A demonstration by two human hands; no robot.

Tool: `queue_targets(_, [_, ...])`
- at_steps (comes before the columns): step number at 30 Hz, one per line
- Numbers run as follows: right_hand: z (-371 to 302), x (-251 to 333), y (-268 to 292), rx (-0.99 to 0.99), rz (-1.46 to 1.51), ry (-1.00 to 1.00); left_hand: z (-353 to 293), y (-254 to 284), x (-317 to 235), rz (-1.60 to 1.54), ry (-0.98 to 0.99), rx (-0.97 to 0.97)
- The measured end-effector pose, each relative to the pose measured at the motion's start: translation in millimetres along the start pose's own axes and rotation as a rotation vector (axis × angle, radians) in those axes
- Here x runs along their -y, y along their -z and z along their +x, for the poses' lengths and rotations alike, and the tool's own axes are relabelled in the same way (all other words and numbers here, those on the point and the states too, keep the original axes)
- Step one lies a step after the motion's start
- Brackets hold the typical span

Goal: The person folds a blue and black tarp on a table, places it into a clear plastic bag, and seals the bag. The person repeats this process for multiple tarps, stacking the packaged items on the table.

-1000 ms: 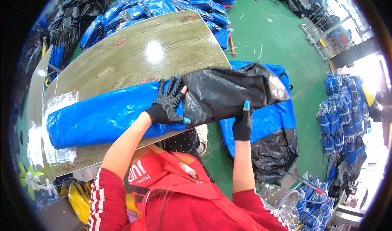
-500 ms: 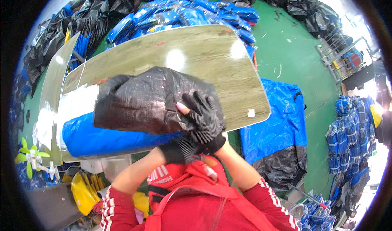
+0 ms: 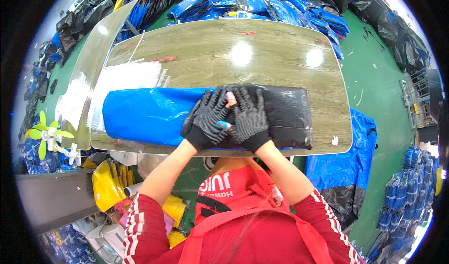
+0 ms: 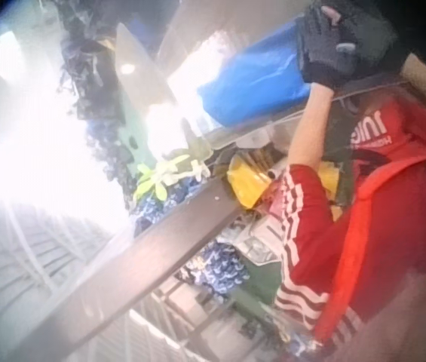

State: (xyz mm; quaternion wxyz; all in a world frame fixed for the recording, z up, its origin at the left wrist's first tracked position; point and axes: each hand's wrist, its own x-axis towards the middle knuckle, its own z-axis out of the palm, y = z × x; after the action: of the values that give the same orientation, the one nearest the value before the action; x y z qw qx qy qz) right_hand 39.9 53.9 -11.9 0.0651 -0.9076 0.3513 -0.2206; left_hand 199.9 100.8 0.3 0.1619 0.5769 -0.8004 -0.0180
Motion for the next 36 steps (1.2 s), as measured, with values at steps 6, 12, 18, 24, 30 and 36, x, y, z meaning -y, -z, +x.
queue_targets(6, [5.9, 8.4, 3.8, 0.045, -0.086, -0.07, -67.9, 38.3, 132.0, 0.093, 0.403, -0.206])
queue_targets(12, [38.5, 46.5, -33.7, 0.14, -0.138, -0.082, -246.6, 68.9, 338.7, -0.102, 1.252, 0.051])
queue_targets(18, [57.3, 71.2, -68.7, 0.381, -0.321, -0.218, -227.2, 144.8, 299.1, -1.287, 1.253, -0.078])
queue_targets(24, [32.9, 66.6, -64.7, -0.068, 0.062, -0.074, -121.9, 256.4, 180.4, -1.056, 0.955, -0.466])
queue_targets(30, [-22.7, 68.7, -61.4, 0.079, 0.339, -0.252, 34.4, 224.0, 18.7, -1.308, 0.668, -0.251])
queue_targets(36, [-56.7, 65.9, -36.6, 0.179, 1.228, -0.578, 131.3, 4.7, -167.6, -0.651, 0.093, 0.007])
